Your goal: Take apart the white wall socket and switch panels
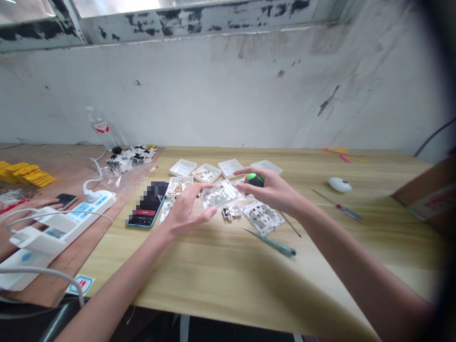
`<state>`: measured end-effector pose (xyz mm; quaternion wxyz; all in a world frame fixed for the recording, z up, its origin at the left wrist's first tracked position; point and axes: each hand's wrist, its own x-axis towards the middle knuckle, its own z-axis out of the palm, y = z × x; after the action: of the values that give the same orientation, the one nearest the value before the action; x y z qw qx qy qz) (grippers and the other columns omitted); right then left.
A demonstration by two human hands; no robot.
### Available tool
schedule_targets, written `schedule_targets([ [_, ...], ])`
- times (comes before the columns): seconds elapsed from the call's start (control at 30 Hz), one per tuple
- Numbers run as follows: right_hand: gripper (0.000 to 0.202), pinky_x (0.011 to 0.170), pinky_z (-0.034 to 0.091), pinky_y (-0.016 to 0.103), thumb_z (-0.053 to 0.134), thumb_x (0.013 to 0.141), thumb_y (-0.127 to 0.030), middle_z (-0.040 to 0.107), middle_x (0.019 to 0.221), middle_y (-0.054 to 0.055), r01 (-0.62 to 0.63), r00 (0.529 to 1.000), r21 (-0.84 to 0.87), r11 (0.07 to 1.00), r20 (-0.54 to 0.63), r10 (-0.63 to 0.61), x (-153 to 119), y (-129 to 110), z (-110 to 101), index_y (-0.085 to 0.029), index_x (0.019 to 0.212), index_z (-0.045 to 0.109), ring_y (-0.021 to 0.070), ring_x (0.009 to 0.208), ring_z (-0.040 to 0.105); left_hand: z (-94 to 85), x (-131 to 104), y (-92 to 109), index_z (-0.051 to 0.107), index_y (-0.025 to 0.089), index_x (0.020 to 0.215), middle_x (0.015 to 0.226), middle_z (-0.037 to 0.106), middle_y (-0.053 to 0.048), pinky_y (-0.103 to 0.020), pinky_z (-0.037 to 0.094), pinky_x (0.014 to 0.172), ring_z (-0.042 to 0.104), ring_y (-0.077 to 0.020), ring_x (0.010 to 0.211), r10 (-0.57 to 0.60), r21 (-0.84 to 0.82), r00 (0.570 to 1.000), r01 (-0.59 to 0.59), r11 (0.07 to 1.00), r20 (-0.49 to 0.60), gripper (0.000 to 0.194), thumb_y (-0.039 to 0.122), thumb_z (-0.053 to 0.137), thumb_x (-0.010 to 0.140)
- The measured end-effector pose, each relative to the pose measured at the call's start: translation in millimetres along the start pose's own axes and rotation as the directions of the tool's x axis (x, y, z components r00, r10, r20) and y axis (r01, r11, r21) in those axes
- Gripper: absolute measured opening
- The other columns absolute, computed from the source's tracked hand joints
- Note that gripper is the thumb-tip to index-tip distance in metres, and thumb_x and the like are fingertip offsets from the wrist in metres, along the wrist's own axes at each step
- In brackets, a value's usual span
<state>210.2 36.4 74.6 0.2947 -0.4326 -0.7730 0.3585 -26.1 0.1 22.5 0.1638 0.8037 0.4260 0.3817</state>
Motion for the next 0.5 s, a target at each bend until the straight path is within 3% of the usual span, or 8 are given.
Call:
schedule_targets([
  [0.17, 0.042, 0.062, 0.041, 0.026, 0.056, 0.084, -0.039, 0.06, 0.085, 0.003, 0.071, 0.995, -0.168, 0.983, 0.085, -0.058, -17.1, -12.9, 3.8, -0.02, 0.121, 0.053, 0.0142, 0.069, 0.052, -4.3, -15.7, 6.7, 0.057, 0.018, 0.102, 0.092, 0.062, -0.004, -0.032, 0.044, 0.075, 0.057, -0.0209, 0.086, -0.181, -0.084, 0.977, 0.19, 0.978, 0.112, 0.037, 0.042, 0.029, 0.095],
  [0.3, 0.039, 0.065, 0.045, 0.028, 0.048, 0.088, -0.03, 0.064, 0.092, 0.005, 0.078, 0.986, -0.405, 0.911, 0.167, -0.011, -48.6, -14.0, 4.7, -0.022, 0.125, 0.046, 0.0173, 0.075, 0.058, -4.4, -27.4, -2.4, 0.052, 0.017, 0.078, 0.07, 0.056, -0.002, -0.027, 0.039, 0.059, 0.052, -0.0166, 0.065, -0.323, -0.105, 0.942, 0.332, 0.938, 0.094, 0.046, 0.051, 0.028, 0.096],
  [0.4, 0.035, 0.071, 0.049, 0.031, 0.042, 0.091, -0.034, 0.065, 0.105, 0.009, 0.051, 0.983, -0.502, 0.864, 0.18, 0.047, -77.5, 20.1, -10.1, -0.023, 0.124, 0.047, 0.0207, 0.086, 0.063, -3.5, -31.6, -8.8, 0.054, 0.016, 0.08, 0.072, 0.058, -0.002, -0.025, 0.038, 0.056, 0.051, -0.0148, 0.063, -0.334, -0.117, 0.927, 0.355, 0.927, 0.167, 0.041, 0.05, 0.037, 0.095],
  [0.5, 0.044, 0.091, 0.047, 0.042, 0.043, 0.09, -0.038, 0.057, 0.128, 0.015, -0.033, 0.999, -0.633, 0.774, -0.004, 0.039, -99.5, 80.4, -32.7, -0.018, 0.129, 0.047, 0.0296, 0.114, 0.056, -1.6, -31.8, -8.7, 0.058, 0.016, 0.084, 0.076, 0.062, -0.002, -0.024, 0.039, 0.057, 0.055, -0.015, 0.066, -0.303, -0.093, 0.916, 0.337, 0.937, 0.264, 0.037, 0.048, 0.041, 0.094],
])
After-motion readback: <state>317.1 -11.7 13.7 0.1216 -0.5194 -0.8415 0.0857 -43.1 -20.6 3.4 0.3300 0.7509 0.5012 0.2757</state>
